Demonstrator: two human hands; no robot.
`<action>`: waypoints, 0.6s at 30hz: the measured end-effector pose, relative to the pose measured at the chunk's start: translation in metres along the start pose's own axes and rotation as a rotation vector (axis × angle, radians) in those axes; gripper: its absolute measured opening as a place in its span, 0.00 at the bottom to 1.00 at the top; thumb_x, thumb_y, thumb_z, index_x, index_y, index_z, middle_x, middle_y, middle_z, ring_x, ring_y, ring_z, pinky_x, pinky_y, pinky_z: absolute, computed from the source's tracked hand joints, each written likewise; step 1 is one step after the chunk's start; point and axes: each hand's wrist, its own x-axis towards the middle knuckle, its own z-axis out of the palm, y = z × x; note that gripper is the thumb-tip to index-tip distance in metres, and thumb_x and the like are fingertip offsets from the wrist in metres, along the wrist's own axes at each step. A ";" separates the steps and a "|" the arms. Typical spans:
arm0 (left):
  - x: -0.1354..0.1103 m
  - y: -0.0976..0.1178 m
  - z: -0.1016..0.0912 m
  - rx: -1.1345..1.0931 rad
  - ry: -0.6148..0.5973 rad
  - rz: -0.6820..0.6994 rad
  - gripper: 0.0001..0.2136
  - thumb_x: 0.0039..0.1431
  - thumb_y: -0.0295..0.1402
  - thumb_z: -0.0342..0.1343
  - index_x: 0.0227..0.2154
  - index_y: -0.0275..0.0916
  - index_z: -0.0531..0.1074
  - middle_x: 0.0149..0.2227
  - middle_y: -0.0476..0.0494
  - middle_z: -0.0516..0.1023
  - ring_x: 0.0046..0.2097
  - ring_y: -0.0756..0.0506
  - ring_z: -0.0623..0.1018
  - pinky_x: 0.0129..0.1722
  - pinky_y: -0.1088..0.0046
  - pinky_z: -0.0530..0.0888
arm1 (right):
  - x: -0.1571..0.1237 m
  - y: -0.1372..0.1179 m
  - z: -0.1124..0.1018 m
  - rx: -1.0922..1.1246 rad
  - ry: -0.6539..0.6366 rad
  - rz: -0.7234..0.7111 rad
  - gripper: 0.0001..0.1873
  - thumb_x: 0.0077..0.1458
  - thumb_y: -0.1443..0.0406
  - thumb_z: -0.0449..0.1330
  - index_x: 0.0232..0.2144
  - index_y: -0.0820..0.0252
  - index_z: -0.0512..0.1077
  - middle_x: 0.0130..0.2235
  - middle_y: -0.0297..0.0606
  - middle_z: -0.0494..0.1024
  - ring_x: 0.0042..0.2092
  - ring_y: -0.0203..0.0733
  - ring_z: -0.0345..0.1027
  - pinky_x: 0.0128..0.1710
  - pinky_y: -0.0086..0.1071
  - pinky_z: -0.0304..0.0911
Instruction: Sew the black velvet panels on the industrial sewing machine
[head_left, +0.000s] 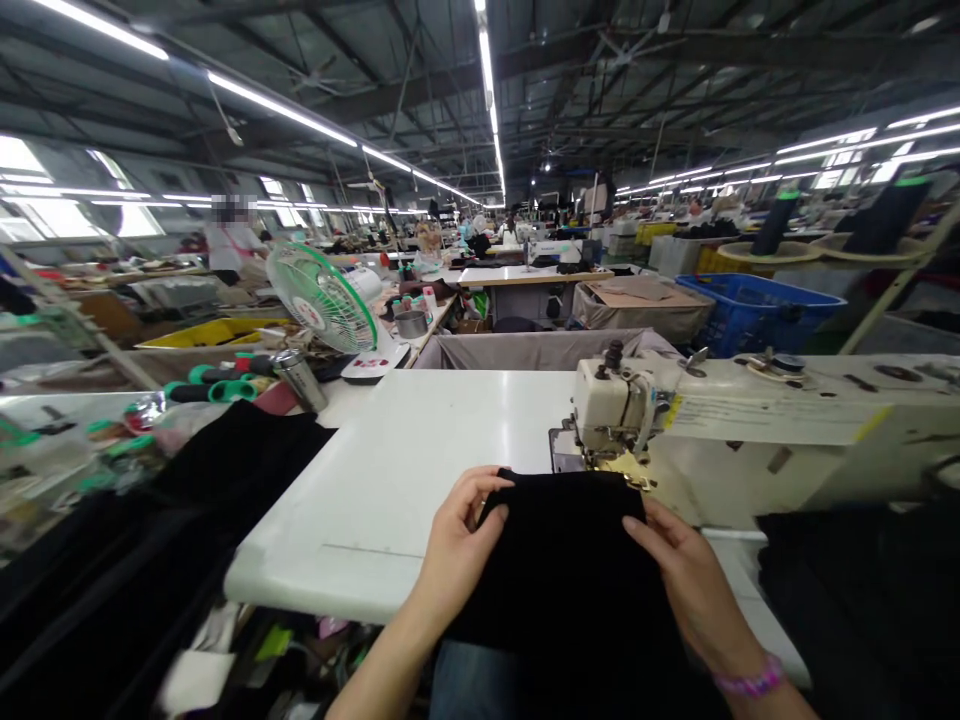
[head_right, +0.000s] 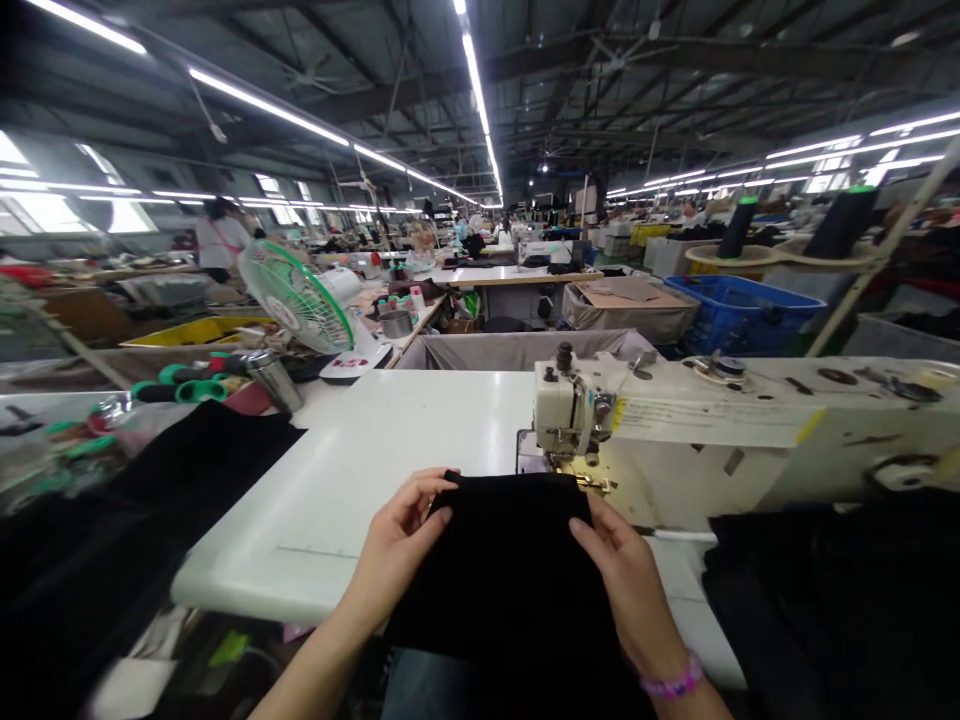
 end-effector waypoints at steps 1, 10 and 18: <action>-0.001 0.003 0.000 -0.013 0.029 -0.024 0.06 0.53 0.33 0.60 0.34 0.39 0.78 0.46 0.41 0.76 0.50 0.42 0.76 0.53 0.66 0.70 | -0.001 0.000 0.000 -0.042 0.055 -0.030 0.27 0.44 0.53 0.70 0.46 0.58 0.78 0.51 0.40 0.78 0.57 0.52 0.66 0.62 0.44 0.55; -0.011 0.013 0.000 -0.101 0.185 -0.102 0.10 0.53 0.39 0.63 0.33 0.39 0.82 0.40 0.42 0.81 0.44 0.43 0.78 0.47 0.71 0.72 | -0.025 -0.003 -0.011 -0.118 0.268 -0.066 0.25 0.43 0.49 0.69 0.41 0.56 0.81 0.52 0.39 0.79 0.59 0.57 0.66 0.64 0.45 0.56; -0.014 0.017 0.000 -0.167 0.245 -0.148 0.09 0.46 0.38 0.68 0.26 0.38 0.79 0.36 0.45 0.80 0.38 0.46 0.78 0.40 0.74 0.74 | -0.031 -0.004 -0.010 0.146 0.350 0.048 0.22 0.35 0.53 0.74 0.35 0.55 0.81 0.46 0.38 0.81 0.55 0.53 0.70 0.47 0.32 0.74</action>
